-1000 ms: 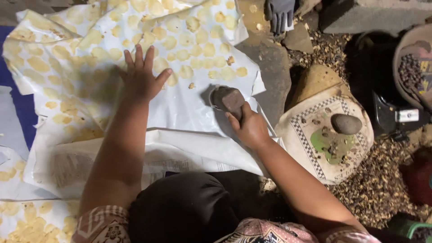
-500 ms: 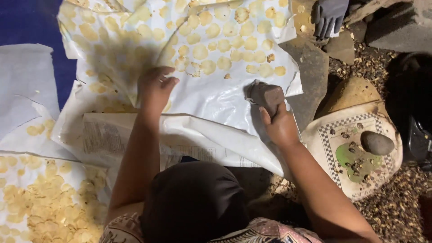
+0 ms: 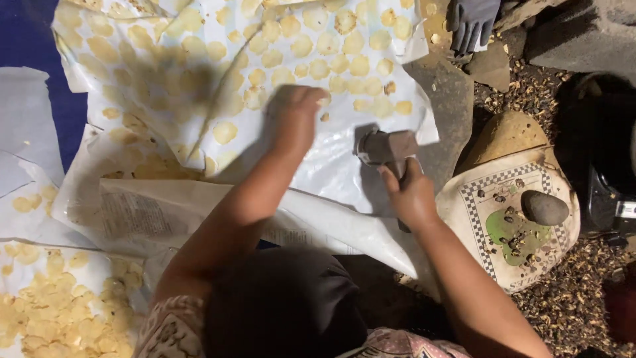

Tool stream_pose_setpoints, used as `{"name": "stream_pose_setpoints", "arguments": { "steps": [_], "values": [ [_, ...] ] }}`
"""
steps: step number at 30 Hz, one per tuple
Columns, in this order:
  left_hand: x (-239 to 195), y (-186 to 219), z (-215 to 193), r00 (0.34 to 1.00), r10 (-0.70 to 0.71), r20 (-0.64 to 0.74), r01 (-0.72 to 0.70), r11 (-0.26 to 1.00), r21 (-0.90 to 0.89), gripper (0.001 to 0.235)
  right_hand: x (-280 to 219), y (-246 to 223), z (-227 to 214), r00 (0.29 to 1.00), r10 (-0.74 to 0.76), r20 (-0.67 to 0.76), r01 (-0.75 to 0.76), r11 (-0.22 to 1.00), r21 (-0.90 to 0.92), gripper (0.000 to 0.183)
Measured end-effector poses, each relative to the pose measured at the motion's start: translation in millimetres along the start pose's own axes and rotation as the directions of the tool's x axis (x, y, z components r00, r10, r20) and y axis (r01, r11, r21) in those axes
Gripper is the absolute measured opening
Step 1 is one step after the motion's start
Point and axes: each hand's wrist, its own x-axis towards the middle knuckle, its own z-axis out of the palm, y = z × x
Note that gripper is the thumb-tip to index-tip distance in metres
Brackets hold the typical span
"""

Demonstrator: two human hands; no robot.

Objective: The person uses a hammer to flatten cassava slices on a white sheet. They then use a stone pestle to crush cassava pieces on a patterned cloth. The person also stirs dark beans in a pan on a gas stove using a spatula.

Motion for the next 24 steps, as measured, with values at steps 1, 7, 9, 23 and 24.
{"name": "stream_pose_setpoints", "arguments": {
  "steps": [1,7,9,23,24],
  "values": [
    [6.5,-12.7,6.2,0.944,0.318,0.09,-0.325,0.846,0.422,0.018,4.1,-5.7,-5.4,1.0,0.03,-0.006,-0.03,1.0,-0.005,0.055],
    [9.0,-19.1,30.2,0.817,0.52,0.247,-0.553,0.589,0.59,0.037,11.6,-76.6,-78.0,0.941,-0.192,-0.28,0.25,0.949,0.19,0.028],
    [2.3,-12.9,30.0,0.806,0.532,0.26,-0.571,0.581,0.58,0.026,17.2,-82.9,-79.6,0.835,-0.344,-0.43,0.467,0.856,0.221,0.019],
    [-10.6,-58.0,-205.6,0.643,0.693,-0.326,-0.018,0.439,0.898,0.059,84.3,-86.6,-22.0,0.979,-0.106,0.171,0.13,0.982,-0.134,0.051],
    [-12.0,-56.6,-222.9,0.634,0.698,-0.331,-0.016,0.44,0.898,0.059,80.0,-94.4,-32.0,0.979,-0.117,0.166,0.14,0.981,-0.134,0.051]
  ]
}}
